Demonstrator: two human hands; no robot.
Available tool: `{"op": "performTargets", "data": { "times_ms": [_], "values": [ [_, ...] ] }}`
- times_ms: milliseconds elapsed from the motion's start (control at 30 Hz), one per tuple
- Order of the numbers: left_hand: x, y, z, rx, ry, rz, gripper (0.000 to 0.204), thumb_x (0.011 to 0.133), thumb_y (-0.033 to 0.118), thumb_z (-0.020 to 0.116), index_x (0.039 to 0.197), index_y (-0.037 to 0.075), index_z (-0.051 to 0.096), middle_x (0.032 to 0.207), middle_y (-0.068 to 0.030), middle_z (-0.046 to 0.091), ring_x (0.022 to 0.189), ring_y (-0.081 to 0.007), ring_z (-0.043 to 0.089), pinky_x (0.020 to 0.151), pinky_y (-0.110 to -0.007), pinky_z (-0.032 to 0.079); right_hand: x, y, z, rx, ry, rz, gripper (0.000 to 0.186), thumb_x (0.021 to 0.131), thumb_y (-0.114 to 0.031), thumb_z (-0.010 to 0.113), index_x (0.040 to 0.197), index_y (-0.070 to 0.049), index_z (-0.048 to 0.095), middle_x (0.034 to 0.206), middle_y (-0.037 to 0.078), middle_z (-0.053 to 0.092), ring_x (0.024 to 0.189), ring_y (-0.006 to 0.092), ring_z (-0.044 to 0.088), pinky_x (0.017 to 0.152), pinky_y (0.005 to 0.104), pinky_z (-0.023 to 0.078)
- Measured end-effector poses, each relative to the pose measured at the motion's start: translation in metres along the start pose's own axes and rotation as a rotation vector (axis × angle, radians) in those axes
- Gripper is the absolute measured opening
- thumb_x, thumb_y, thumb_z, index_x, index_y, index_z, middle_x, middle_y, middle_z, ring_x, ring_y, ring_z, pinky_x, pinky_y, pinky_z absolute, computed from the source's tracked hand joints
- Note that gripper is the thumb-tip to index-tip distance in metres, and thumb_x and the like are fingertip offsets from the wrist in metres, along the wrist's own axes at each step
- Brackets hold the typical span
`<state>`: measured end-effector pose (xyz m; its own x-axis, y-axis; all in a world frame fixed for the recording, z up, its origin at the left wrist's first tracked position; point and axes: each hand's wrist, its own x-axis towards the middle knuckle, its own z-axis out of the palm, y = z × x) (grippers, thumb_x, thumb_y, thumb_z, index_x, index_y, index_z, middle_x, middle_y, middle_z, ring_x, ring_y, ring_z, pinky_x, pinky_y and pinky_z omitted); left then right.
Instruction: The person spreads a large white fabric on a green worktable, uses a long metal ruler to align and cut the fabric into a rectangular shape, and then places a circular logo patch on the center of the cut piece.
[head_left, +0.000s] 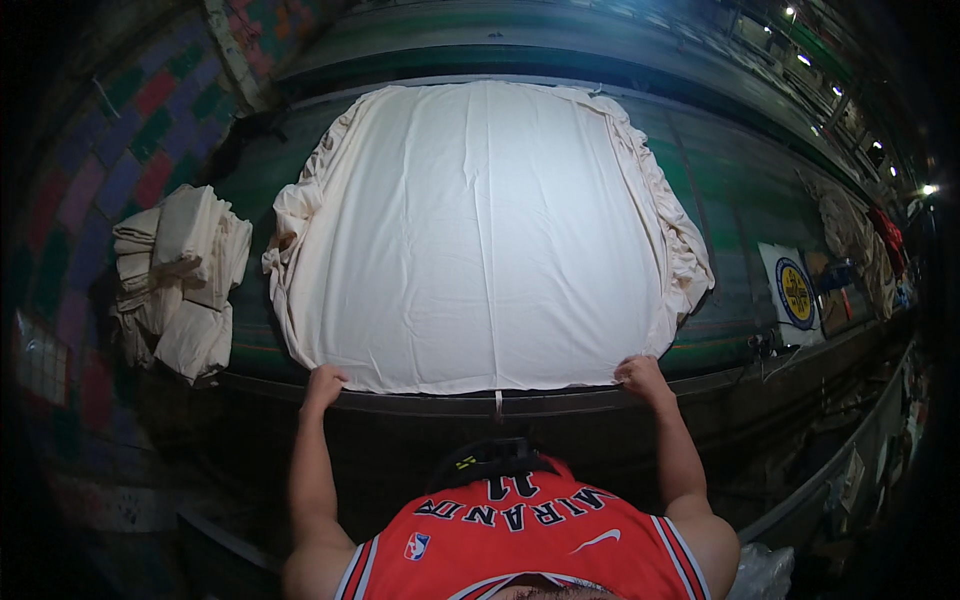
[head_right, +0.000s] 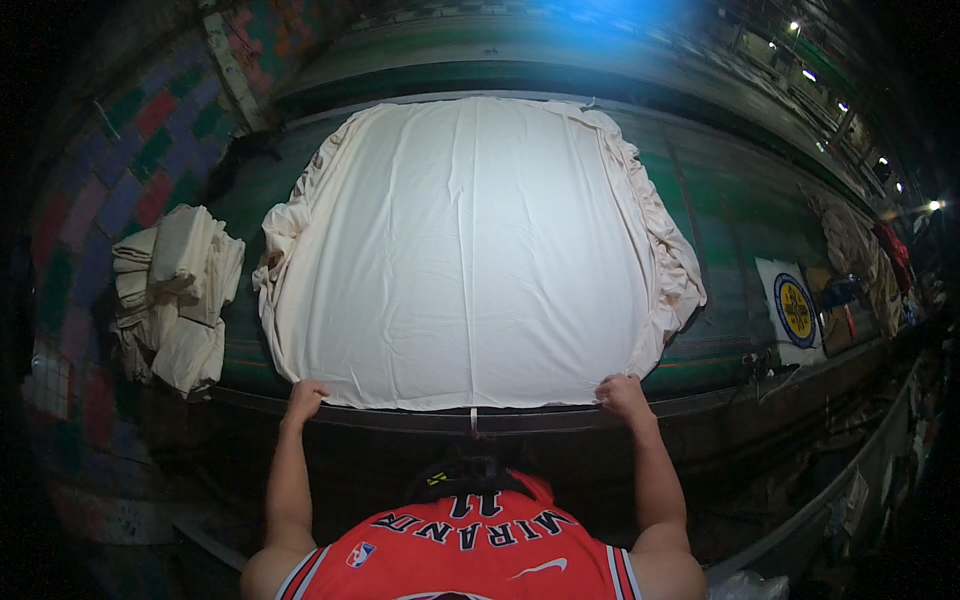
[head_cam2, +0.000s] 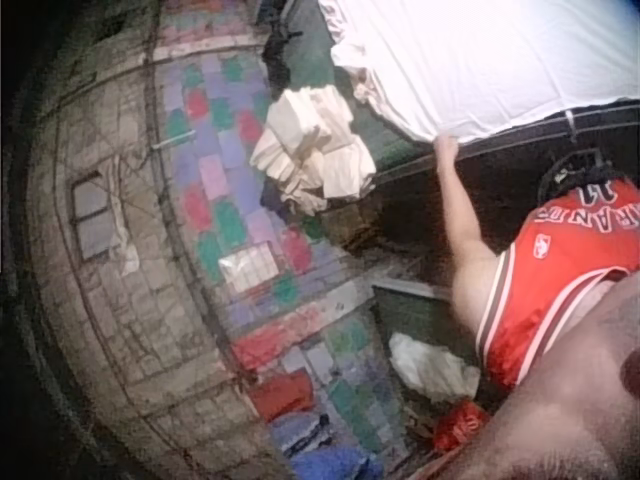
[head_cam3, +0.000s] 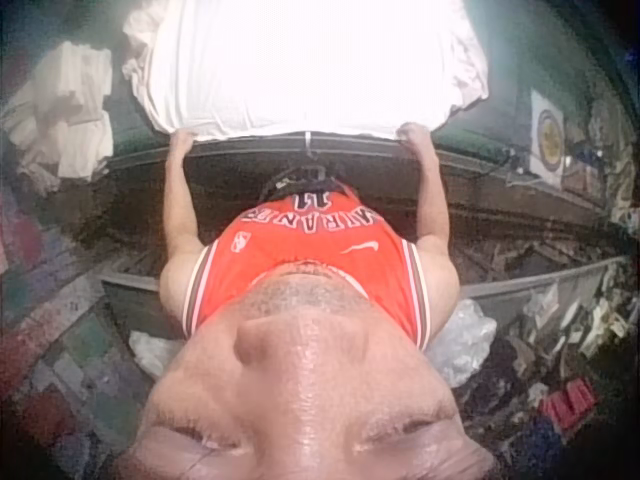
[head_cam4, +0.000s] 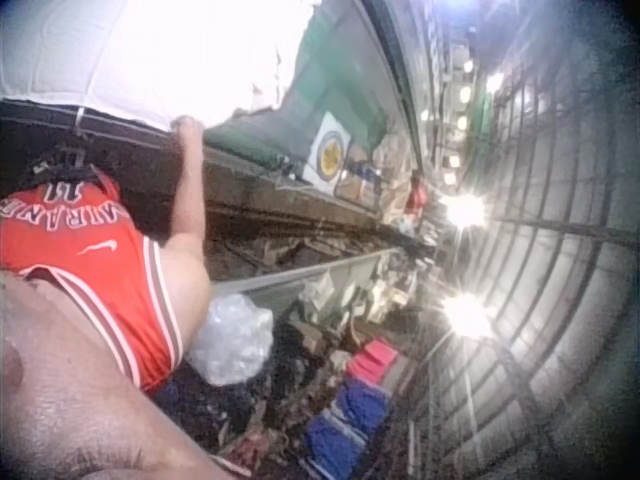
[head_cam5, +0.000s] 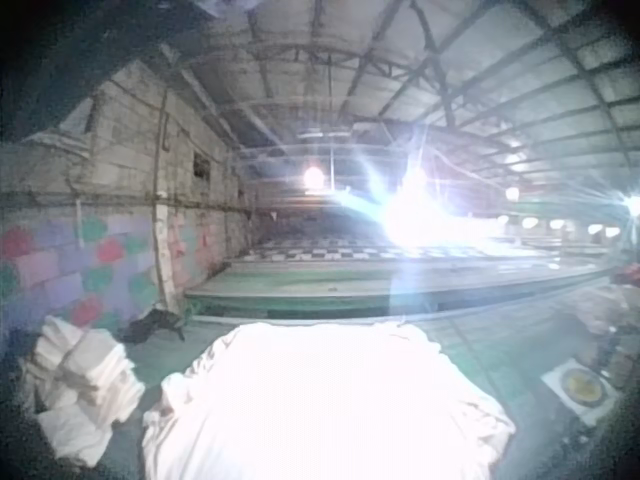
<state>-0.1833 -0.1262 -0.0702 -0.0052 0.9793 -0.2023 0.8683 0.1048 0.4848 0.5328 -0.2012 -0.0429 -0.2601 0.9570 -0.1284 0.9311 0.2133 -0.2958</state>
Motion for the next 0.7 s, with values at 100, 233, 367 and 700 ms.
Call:
{"op": "performTargets", "data": {
  "times_ms": [100, 233, 367, 700],
  "values": [
    [0.004, 0.026, 0.007, -0.050, 0.024, 0.142, 0.024, 0.078, 0.005, 0.056, 0.091, 0.004, 0.076, 0.097, -0.0188, 0.070, 0.098, -0.0359, 0.066, 0.089, -0.042, 0.051, 0.015, -0.029, 0.005, 0.025, -0.018, -0.027, 0.023, 0.070, -0.010, 0.064, 0.088, -0.011, 0.077, 0.096, 0.008, 0.072, 0.095, 0.0304, 0.066, 0.086, 0.0443, 0.049],
    [-0.003, 0.072, 0.028, -0.170, -0.251, 0.243, 0.026, 0.083, 0.009, 0.057, 0.102, 0.004, 0.074, 0.104, -0.0184, 0.070, 0.100, -0.0358, 0.065, 0.091, -0.041, 0.050, 0.032, -0.057, 0.028, 0.275, -0.116, -0.133, 0.023, 0.067, -0.005, 0.061, 0.085, -0.006, 0.076, 0.091, 0.012, 0.070, 0.090, 0.0327, 0.067, 0.083, 0.0418, 0.052],
    [-0.016, 0.102, 0.038, -0.154, -0.397, 0.219, 0.025, 0.090, 0.015, 0.057, 0.107, 0.004, 0.071, 0.106, -0.0190, 0.070, 0.102, -0.0370, 0.065, 0.091, -0.042, 0.049, 0.031, -0.074, 0.039, 0.297, -0.179, -0.133, 0.027, 0.063, 0.000, 0.058, 0.083, -0.003, 0.075, 0.088, 0.014, 0.070, 0.084, 0.0339, 0.068, 0.078, 0.0416, 0.054],
    [-0.005, 0.130, 0.049, -0.172, -0.356, 0.425, 0.024, 0.092, 0.016, 0.060, 0.106, -0.001, 0.069, 0.099, -0.0205, 0.069, 0.096, -0.0361, 0.066, 0.085, -0.042, 0.050, 0.028, -0.109, 0.040, 0.292, 0.089, -0.172, 0.043, 0.065, 0.003, 0.061, 0.107, -0.004, 0.069, 0.108, 0.015, 0.064, 0.104, 0.0362, 0.060, 0.090, 0.0430, 0.050]
  ]
}}
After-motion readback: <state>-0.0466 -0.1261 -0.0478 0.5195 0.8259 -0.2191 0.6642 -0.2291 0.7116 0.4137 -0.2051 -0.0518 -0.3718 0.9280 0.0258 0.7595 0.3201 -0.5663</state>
